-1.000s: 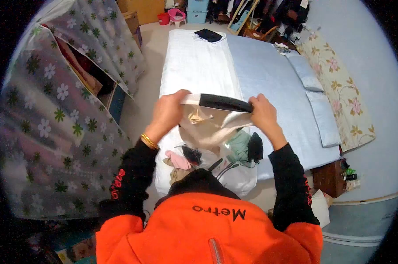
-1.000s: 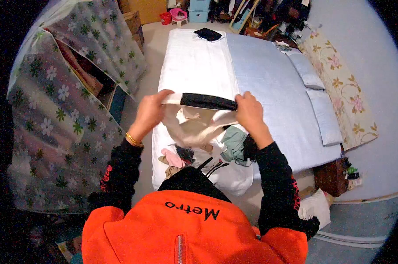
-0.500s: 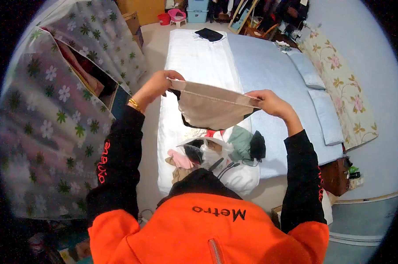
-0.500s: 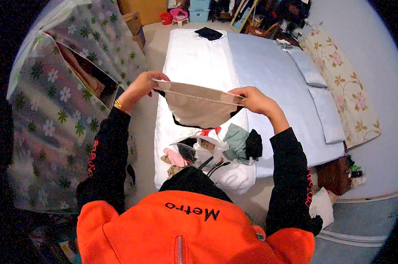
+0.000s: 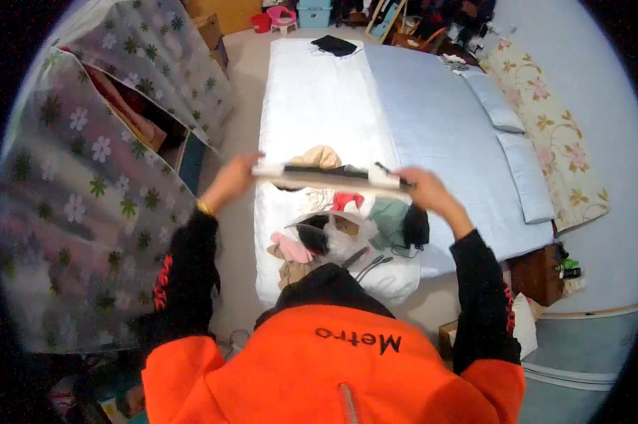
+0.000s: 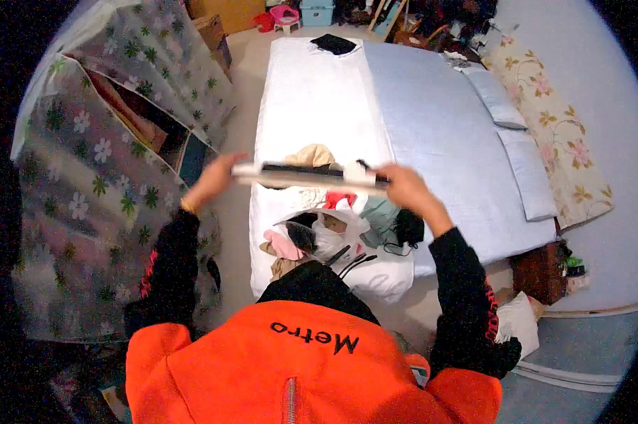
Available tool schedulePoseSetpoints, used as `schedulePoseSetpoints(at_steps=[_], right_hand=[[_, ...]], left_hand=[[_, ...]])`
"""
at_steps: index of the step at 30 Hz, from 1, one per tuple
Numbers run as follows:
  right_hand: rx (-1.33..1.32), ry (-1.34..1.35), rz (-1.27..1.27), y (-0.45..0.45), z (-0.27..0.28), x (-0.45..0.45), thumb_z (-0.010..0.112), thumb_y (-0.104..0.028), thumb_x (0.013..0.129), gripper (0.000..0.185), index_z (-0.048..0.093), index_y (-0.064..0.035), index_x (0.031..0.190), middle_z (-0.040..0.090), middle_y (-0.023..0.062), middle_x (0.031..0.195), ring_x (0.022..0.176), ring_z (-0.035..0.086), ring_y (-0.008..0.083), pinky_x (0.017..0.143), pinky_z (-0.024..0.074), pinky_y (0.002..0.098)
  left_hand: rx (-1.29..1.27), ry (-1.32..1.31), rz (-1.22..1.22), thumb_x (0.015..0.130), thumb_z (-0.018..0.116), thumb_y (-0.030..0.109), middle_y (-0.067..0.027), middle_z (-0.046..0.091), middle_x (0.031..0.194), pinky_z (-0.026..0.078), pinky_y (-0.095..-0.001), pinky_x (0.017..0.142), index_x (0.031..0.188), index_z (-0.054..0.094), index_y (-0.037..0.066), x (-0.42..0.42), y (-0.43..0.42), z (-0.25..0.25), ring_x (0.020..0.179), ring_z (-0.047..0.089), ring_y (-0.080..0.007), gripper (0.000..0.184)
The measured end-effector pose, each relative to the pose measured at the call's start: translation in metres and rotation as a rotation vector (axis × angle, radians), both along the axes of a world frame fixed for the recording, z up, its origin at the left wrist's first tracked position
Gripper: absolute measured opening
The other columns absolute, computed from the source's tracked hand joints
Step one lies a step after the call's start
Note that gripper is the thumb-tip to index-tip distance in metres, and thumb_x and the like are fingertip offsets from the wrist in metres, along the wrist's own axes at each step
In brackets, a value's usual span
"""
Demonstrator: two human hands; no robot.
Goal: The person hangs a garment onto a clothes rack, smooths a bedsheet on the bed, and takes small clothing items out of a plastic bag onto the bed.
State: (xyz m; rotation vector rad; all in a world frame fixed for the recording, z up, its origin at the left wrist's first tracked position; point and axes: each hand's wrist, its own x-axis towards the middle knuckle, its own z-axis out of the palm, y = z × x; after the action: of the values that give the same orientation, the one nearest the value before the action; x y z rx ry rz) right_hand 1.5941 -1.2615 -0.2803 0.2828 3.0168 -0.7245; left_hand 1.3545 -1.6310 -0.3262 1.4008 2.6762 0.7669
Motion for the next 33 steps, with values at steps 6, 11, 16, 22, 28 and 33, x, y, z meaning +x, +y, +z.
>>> schedulePoseSetpoints(at_steps=[6, 11, 16, 22, 28, 33], right_hand=[[0.092, -0.424, -0.040, -0.039, -0.118, 0.063, 0.061, -0.018, 0.073, 0.050, 0.056, -0.0142, 0.122, 0.062, 0.0159, 0.111, 0.102, 0.058, 0.0333, 0.085, 0.0466, 0.0407], [0.054, -0.497, -0.037, -0.047, -0.164, 0.088, 0.062, -0.019, 0.071, 0.049, 0.058, -0.0127, 0.120, 0.063, 0.0165, 0.105, 0.098, 0.059, 0.0338, 0.082, 0.0472, 0.0407], [-0.035, -0.441, -0.080, -0.052, -0.172, 0.082, 0.064, -0.014, 0.069, 0.051, 0.058, -0.0115, 0.119, 0.064, 0.0163, 0.100, 0.093, 0.060, 0.0332, 0.079, 0.0471, 0.0394], [-0.131, -0.340, -0.005, -0.058, -0.147, 0.070, 0.060, -0.002, 0.068, 0.053, 0.057, -0.0123, 0.120, 0.064, 0.0179, 0.098, 0.084, 0.061, 0.0336, 0.072, 0.0476, 0.0377], [-0.147, -0.307, 0.163, -0.048, -0.148, 0.060, 0.060, -0.006, 0.069, 0.034, 0.065, -0.0127, 0.101, 0.065, 0.0166, 0.091, 0.084, 0.061, 0.0356, 0.073, 0.0478, 0.0430], [-0.115, -0.480, 0.119, -0.046, -0.145, 0.059, 0.062, -0.010, 0.068, 0.028, 0.067, -0.0109, 0.096, 0.066, 0.0154, 0.090, 0.084, 0.062, 0.0345, 0.073, 0.0488, 0.0419]], left_hand=[[-0.374, -0.534, 0.208, 0.085, 0.053, 0.018, -0.0261, 0.060, 0.103, 0.045, -0.0492, 0.078, 0.140, 0.024, 0.010, 0.157, -0.045, -0.146, 0.091, 0.058, -0.0436, 0.063], [-0.367, -0.850, 0.350, 0.084, 0.054, 0.022, -0.0277, 0.061, 0.097, 0.045, -0.0480, 0.079, 0.124, 0.041, 0.000, 0.216, -0.061, -0.221, 0.091, 0.058, -0.0440, 0.048], [-0.247, -0.931, 0.324, 0.080, 0.055, 0.018, -0.0281, 0.061, 0.093, 0.045, -0.0448, 0.080, 0.117, 0.050, -0.002, 0.221, -0.063, -0.239, 0.091, 0.058, -0.0429, 0.042], [0.252, -1.292, 0.693, 0.075, 0.054, -0.004, -0.0177, 0.064, 0.088, 0.051, -0.0340, 0.063, 0.124, 0.050, 0.003, 0.222, -0.051, -0.180, 0.078, 0.064, -0.0263, 0.050], [0.423, -1.528, 0.433, 0.076, 0.050, -0.013, -0.0103, 0.066, 0.089, 0.050, -0.0248, 0.067, 0.108, 0.062, 0.003, 0.204, -0.053, -0.165, 0.079, 0.062, -0.0154, 0.038], [0.174, -1.104, 0.304, 0.078, 0.050, -0.010, -0.0040, 0.066, 0.092, 0.046, -0.0242, 0.076, 0.102, 0.066, 0.002, 0.198, -0.056, -0.161, 0.086, 0.061, -0.0136, 0.031]])
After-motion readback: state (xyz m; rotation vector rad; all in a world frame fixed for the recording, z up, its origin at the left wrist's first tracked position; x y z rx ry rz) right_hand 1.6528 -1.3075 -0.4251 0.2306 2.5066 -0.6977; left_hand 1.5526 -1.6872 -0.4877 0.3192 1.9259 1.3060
